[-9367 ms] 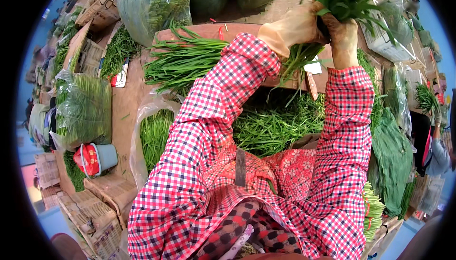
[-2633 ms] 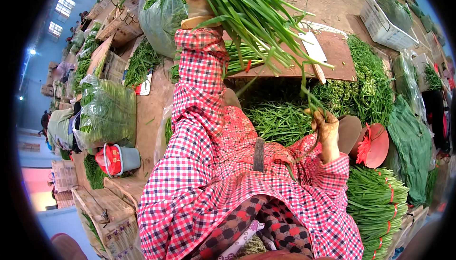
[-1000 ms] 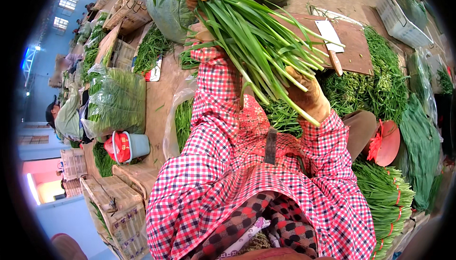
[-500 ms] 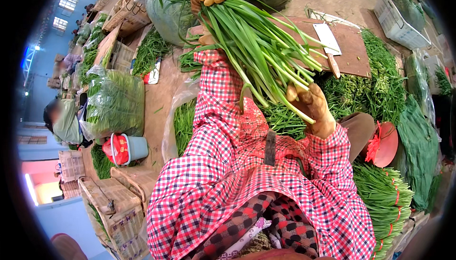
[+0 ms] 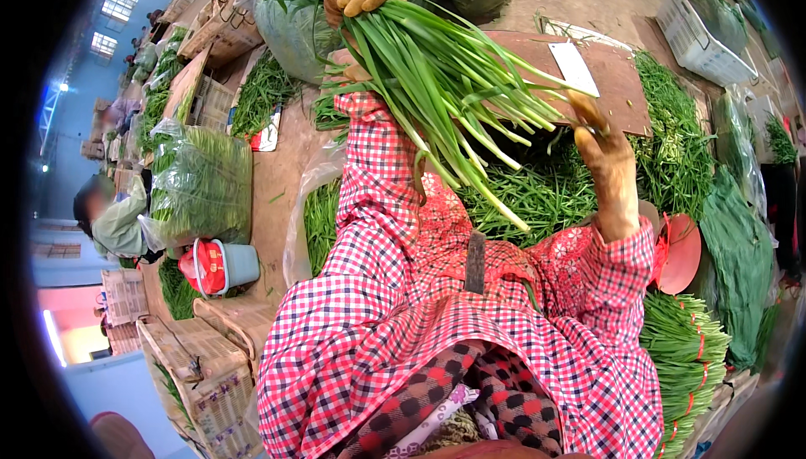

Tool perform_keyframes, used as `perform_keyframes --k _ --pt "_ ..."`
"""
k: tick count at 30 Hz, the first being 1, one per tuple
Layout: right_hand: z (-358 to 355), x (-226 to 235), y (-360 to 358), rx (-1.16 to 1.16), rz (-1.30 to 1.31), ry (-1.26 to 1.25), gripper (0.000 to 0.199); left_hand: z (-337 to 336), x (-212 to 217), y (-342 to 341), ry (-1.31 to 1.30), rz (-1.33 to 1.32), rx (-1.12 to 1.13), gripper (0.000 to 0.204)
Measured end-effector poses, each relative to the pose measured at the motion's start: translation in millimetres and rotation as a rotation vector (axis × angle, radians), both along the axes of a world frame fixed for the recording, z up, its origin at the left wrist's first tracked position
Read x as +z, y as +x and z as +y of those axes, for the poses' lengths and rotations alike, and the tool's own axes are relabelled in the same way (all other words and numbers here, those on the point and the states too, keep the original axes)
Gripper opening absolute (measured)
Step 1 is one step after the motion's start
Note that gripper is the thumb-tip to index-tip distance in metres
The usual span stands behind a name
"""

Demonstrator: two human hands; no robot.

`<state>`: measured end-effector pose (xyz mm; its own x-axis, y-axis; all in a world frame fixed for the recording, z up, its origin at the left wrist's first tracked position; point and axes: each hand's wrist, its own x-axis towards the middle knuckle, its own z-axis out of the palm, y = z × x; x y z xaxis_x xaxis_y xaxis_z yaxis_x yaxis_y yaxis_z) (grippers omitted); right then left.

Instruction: The person gathers green onions, aligns them into bundles, and secures them with red rubber bands. The person places the finished bundles into a plastic bag.

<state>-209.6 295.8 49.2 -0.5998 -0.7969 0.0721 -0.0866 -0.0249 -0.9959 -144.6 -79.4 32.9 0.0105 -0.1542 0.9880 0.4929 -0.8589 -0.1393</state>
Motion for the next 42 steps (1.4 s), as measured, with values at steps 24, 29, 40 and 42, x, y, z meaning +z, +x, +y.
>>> perform_keyframes --k 24,29,40,42 --pt "-16.3 -25.6 8.3 0.078 -0.161 0.003 0.062 -1.8 -13.2 26.9 0.004 -0.29 -0.03 0.027" --pt "-41.1 -19.3 59.5 -0.036 0.498 -0.173 0.048 6.2 -5.9 28.9 -0.089 -0.232 -0.026 0.03" --pt "26.4 -56.3 65.4 -0.201 0.726 -0.005 0.012 -0.4 -9.7 49.7 -0.052 -0.227 0.037 0.032" --pt "31.2 -70.2 52.2 -0.146 0.297 -0.047 0.013 -3.5 -15.2 37.9 -0.051 -0.211 0.035 0.032"
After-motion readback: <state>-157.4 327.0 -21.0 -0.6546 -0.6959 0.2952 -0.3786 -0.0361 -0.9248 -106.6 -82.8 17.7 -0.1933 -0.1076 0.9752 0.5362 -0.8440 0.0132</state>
